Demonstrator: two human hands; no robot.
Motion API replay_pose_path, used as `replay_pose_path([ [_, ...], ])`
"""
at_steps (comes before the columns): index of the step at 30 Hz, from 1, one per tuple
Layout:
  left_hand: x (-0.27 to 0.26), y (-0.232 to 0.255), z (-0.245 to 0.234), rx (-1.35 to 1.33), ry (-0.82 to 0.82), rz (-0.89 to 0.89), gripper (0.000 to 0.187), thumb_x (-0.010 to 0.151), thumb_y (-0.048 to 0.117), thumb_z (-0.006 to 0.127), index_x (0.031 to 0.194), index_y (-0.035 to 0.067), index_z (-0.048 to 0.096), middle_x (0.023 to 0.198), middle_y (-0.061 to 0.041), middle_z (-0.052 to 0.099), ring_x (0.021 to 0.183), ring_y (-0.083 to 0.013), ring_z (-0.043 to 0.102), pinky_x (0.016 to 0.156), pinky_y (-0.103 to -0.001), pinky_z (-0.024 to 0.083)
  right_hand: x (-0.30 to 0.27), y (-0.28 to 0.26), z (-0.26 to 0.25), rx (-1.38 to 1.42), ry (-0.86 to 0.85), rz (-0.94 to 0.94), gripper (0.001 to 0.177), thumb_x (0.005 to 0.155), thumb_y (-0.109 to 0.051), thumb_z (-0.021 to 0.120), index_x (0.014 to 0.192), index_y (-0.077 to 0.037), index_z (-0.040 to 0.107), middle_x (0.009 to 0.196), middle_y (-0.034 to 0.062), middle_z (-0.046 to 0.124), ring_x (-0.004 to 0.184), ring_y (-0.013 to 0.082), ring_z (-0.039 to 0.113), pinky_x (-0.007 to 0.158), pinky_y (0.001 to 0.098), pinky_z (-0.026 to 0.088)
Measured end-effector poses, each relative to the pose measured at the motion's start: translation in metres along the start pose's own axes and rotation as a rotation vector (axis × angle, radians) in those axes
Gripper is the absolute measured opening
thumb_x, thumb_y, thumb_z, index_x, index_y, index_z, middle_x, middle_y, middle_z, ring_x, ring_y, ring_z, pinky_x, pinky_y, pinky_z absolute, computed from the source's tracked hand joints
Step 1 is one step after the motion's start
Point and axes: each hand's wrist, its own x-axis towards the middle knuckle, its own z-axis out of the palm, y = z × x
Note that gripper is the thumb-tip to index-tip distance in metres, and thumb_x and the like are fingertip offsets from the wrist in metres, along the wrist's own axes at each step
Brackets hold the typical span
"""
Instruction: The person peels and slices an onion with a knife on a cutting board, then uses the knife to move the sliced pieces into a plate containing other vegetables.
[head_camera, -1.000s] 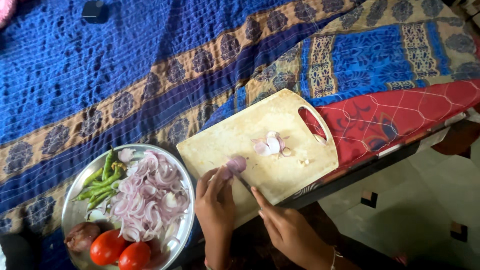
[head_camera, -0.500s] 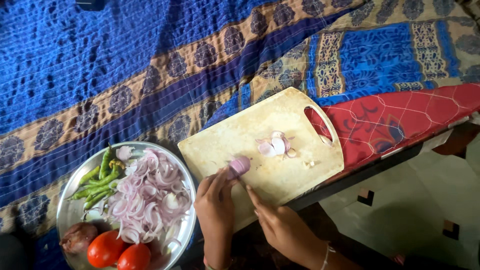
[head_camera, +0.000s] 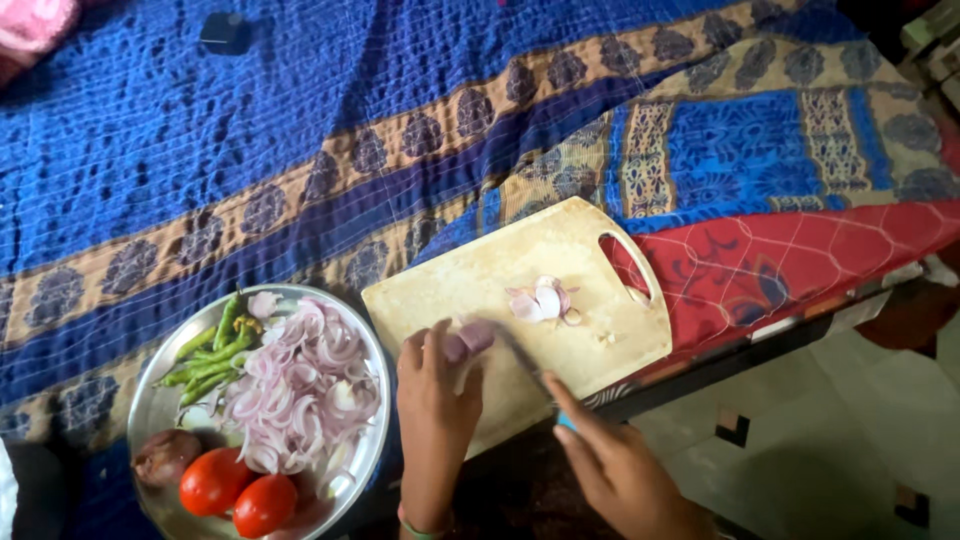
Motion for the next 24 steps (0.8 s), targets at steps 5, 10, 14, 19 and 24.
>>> replay_pose_path([
  [5,0.020,0.014,0.008,0.145,-0.125,0.015,0.077,0.064,0.037,0.088,0.128,0.004,0.061,0.112,-0.019,0.057,0.093,-0.0378,0.058,0.074,-0.047,0.049,-0.016,0.021,-0.016,0.205,-0.125,0.605,0.063,0.096,-0.015,0.057,0.157,-0.016,0.043,0.053,0.0023,0.057,0.044,0.0103,0.055,0.044,0.0278,0.048],
  [10,0.030,-0.009,0.030,0.461,-0.171,0.372,0.035,0.089,0.037,0.071,0.112,0.011,0.064,0.105,-0.013,0.057,0.087,-0.0291,0.061,0.060,-0.037,0.053,-0.024,0.033,-0.014,0.364,-0.093,0.803,0.066,0.096,-0.014,0.056,0.160,-0.022,0.045,0.051,0.0003,0.050,0.041,0.0073,0.048,0.040,0.0255,0.043],
  [14,0.035,-0.038,0.049,0.572,-0.251,0.490,0.023,0.092,0.031,0.068,0.104,0.012,0.063,0.099,-0.009,0.057,0.084,-0.0266,0.064,0.053,-0.034,0.055,-0.025,0.035,-0.008,0.360,0.022,0.744,0.062,0.094,-0.012,0.056,0.155,-0.018,0.048,0.051,0.0005,0.050,0.038,0.0077,0.045,0.036,0.0267,0.041],
  [19,0.036,-0.055,0.064,0.487,-0.261,0.354,0.012,0.095,0.021,0.065,0.097,0.010,0.060,0.092,-0.011,0.061,0.074,-0.0255,0.066,0.055,-0.034,0.055,-0.024,0.039,-0.008,0.315,0.064,0.640,0.060,0.093,-0.010,0.055,0.151,-0.016,0.047,0.046,0.0014,0.052,0.034,0.0079,0.048,0.034,0.0262,0.042],
  [24,0.043,-0.077,0.025,-0.623,-0.060,-0.244,0.023,0.105,0.030,0.054,0.106,0.010,0.063,0.085,-0.007,0.063,0.066,-0.0185,0.060,0.056,-0.028,0.047,-0.021,0.046,-0.016,0.266,0.095,0.651,0.059,0.093,-0.010,0.054,0.151,-0.016,0.047,0.050,0.0035,0.055,0.034,0.0094,0.051,0.033,0.0275,0.044],
])
